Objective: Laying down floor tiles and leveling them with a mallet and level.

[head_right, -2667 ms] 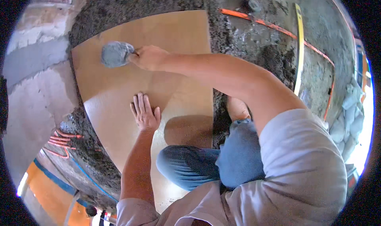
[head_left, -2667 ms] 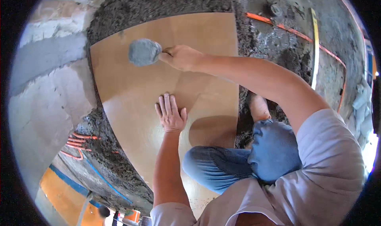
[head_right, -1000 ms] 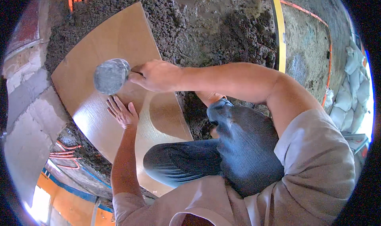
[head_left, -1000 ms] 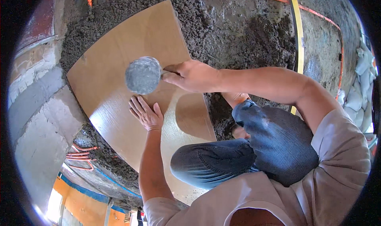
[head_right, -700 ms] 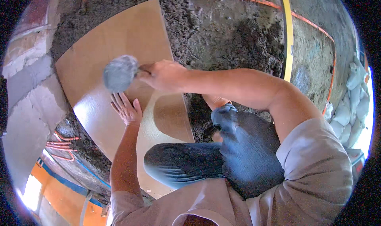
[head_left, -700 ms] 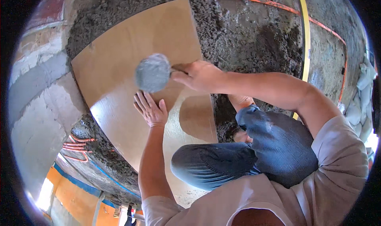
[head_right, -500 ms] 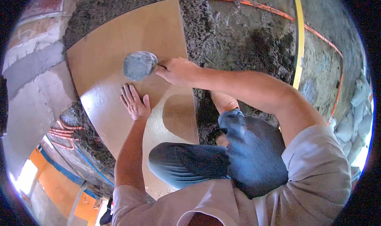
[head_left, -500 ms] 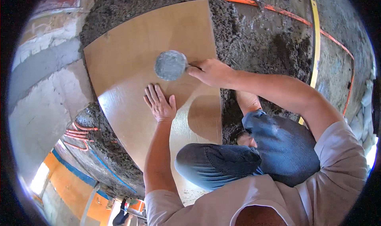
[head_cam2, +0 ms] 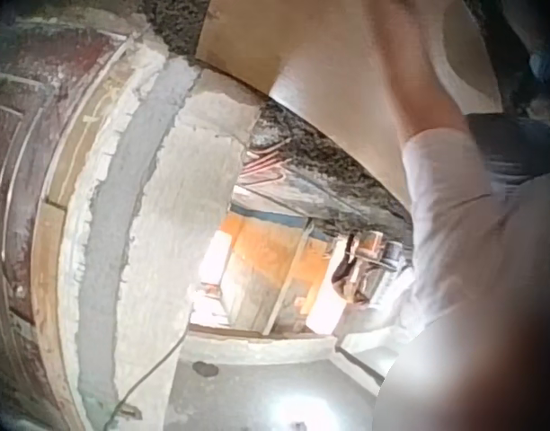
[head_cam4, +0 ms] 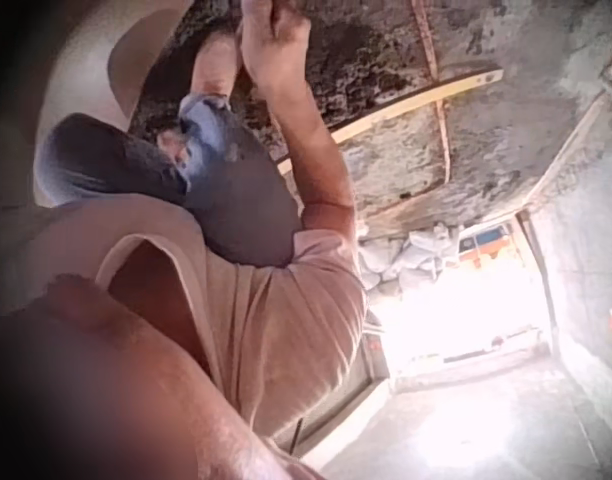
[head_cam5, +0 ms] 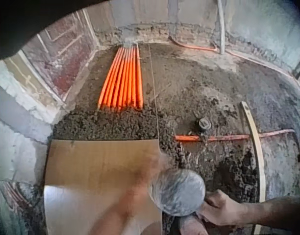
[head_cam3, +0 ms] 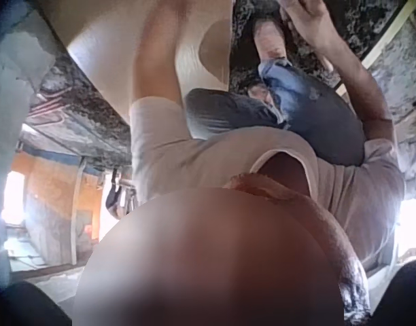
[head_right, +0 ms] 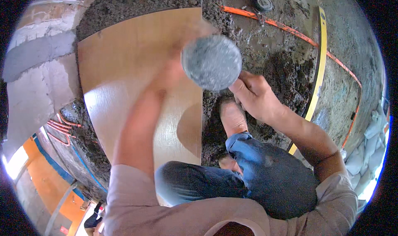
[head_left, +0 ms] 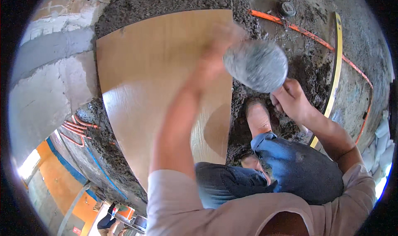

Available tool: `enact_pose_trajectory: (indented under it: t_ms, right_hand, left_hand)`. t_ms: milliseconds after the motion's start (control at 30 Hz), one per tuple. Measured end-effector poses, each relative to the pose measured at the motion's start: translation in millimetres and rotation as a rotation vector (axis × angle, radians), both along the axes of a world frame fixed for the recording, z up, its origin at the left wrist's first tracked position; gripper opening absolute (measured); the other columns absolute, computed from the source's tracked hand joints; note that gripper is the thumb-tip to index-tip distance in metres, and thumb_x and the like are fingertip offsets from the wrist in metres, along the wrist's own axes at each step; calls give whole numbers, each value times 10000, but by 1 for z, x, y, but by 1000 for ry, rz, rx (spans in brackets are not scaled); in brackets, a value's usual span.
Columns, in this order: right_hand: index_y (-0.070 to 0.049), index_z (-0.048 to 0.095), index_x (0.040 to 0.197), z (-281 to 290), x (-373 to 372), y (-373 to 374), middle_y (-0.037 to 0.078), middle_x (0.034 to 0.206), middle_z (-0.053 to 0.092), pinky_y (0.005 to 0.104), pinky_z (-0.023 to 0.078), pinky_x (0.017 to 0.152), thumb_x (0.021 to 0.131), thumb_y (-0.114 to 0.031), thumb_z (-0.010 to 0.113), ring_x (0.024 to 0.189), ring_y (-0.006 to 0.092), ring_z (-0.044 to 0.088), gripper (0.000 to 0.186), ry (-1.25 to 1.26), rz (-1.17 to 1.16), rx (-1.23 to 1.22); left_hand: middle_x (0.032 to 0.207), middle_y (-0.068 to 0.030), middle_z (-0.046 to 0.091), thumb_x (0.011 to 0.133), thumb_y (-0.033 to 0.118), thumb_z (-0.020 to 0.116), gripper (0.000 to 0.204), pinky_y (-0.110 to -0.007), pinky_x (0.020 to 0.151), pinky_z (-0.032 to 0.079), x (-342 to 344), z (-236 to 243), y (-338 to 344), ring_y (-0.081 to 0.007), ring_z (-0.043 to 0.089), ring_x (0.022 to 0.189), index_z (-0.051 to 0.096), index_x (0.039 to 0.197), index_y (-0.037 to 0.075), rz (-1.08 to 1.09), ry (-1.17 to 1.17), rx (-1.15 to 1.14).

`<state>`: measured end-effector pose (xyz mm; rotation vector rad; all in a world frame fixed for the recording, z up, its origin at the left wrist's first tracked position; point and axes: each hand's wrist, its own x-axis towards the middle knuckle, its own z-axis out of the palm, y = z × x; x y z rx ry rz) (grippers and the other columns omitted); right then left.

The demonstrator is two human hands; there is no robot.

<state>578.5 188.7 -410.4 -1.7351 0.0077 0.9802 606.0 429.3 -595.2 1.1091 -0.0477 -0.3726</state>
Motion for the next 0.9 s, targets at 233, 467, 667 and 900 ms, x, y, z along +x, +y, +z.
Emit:
enact_pose_trajectory:
  t_ms: [233, 467, 667, 900]
  right_hand:
    - [30, 609, 1056, 14, 5, 4, 148, 675, 587, 320, 468, 552, 973, -258, 531, 576, 150, 549, 310, -297, 90, 70]
    - [-45, 593, 1177, -34, -1, 89, 258, 889, 645, 471, 506, 780, 968, -374, 444, 847, 399, 640, 418, -317, 261, -25]
    - [-55, 594, 1181, -53, 8, 124, 257, 998, 648, 492, 484, 873, 965, -434, 420, 959, 423, 617, 469, -326, 286, 2]
    - [-93, 593, 1213, -49, 15, 151, 208, 1033, 653, 476, 493, 841, 976, -386, 435, 967, 407, 616, 409, -317, 359, -22]
  left_hand:
    - [1394, -189, 433, 854, 266, 658, 619, -398, 1082, 349, -95, 72, 29, -326, 406, 1312, 407, 1364, 20, -218, 168, 981]
    - [1522, -243, 220, 942, 518, 399, 748, -553, 1141, 130, -173, 19, 151, -420, 177, 1417, 271, 1437, -28, 160, -261, 1973]
    - [1527, -233, 219, 946, 546, 348, 768, -566, 1130, 143, -167, 23, 147, -437, 181, 1411, 252, 1444, -31, 146, -188, 1942]
    - [1515, -255, 230, 941, 541, 366, 771, -574, 1125, 145, -175, 19, 158, -448, 190, 1405, 257, 1440, -37, 136, -212, 1984]
